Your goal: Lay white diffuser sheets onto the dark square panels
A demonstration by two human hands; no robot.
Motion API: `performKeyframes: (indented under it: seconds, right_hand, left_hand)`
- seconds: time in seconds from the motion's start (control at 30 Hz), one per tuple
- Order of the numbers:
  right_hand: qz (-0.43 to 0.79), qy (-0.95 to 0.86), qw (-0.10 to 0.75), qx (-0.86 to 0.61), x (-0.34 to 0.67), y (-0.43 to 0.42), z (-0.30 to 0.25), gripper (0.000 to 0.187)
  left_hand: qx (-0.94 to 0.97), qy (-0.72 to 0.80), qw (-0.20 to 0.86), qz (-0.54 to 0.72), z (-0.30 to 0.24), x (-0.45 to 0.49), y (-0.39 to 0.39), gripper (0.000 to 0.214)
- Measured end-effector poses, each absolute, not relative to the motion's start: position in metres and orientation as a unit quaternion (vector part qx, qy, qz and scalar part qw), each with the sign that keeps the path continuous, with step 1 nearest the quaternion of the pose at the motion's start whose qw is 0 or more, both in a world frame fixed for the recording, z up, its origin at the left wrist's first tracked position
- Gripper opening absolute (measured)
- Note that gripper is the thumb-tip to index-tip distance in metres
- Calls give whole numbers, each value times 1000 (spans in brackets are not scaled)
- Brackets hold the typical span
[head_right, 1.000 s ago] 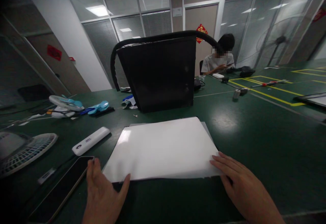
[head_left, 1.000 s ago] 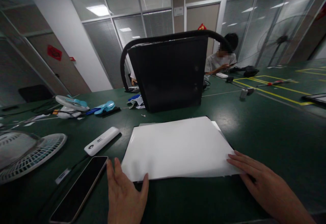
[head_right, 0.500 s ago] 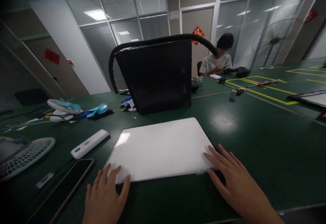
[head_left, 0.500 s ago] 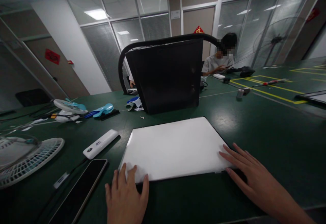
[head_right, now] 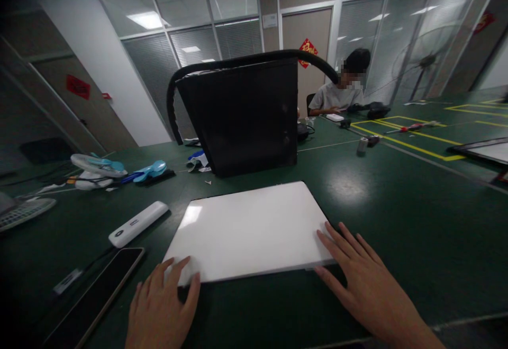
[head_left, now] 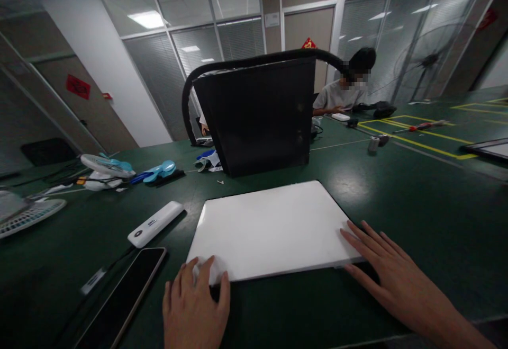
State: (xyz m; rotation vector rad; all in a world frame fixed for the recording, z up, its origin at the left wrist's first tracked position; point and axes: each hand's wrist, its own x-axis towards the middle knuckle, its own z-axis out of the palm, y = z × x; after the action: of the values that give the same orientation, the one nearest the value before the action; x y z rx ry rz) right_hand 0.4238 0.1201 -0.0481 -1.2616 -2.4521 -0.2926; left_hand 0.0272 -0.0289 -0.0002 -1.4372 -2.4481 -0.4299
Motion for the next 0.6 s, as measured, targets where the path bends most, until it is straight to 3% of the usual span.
performKeyframes:
  seconds: [0.37, 0.6]
  right_hand:
    - [-177, -777, 249, -551, 414, 96, -44, 79]
    - [-23, -746, 309, -589, 398, 89, -48, 69]
  left_hand:
    - [-433, -875, 79, -203, -5, 27, -26, 81]
    - [-379, -851, -61, -359, 1, 5, -31, 76]
